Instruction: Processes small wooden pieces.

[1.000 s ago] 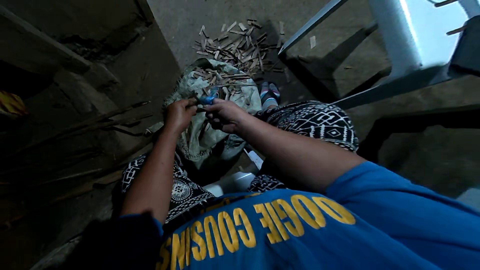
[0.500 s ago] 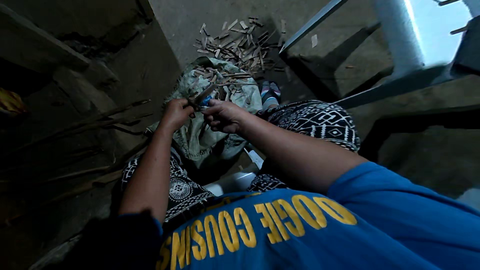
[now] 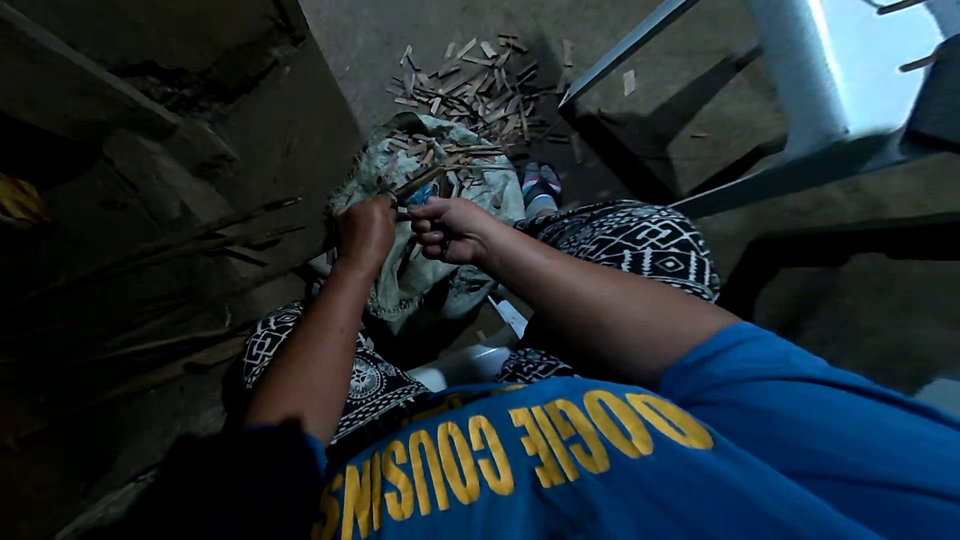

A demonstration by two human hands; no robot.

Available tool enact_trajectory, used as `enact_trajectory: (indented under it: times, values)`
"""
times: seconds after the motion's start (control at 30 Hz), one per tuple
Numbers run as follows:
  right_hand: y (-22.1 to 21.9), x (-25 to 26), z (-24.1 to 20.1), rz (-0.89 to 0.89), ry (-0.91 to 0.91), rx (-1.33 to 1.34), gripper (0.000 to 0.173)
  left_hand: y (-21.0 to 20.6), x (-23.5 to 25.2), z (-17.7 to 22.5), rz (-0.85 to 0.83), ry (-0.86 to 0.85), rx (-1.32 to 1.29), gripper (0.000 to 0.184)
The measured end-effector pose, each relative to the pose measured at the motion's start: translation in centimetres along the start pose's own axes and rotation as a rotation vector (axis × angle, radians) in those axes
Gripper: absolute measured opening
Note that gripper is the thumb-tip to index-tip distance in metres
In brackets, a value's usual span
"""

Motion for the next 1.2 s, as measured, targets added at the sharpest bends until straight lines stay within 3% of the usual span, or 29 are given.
enact_trajectory:
  times: [0.1,0.37,0.57,0.8,0.9,1.07,1.2]
  values:
    - [-0.2,-0.1,0.2,-0.034,-0.021,-0.003,0.007,0.1,-0.1,-0.3,0.040,-0.004,0.020,0.024]
    - [0.6,0.2,-0.8,0.189,0.103,-0.315,0.005,-0.6,-0.1,0.1,-0.003,-0.047,0.096,0.028]
    - [3.0,0.9,-2.2,0.340,0.148,-0.306,0.007,-0.6,-0.2,-0.2,-0.073,-0.049,0.048,0.030]
    - [7.5,2.1,-3.5,0.503,0.184,-0.277,0.010,0.2,0.4,-2.9,-0.196,0.122,0.045,0.028]
    - [8.2,2.9,-1.4,0.468,0.064,-0.440,0.016,0.1,0.6,-3.9,-0.205,0.149,0.049,0.027]
    - [10.5,5.6,1.2,0.500,-0.023,-0.706,0.046,0.0,1.6,-4.6,-0.209,0.207,0.017,0.030]
    - [12.5,7.5,1.7,0.545,0.006,-0.918,0.047,-1.0,3.0,-5.5,-0.238,0.256,0.016,0.030]
Point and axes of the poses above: each hand's wrist, its own x-axis towards the middle knuckle, its own y-axis out of the back of the hand, z = x × y, the point moved 6 cm from there along x, towards the middle knuckle, and after that the axes turned 5 degrees about y, right-handed, at the moved point
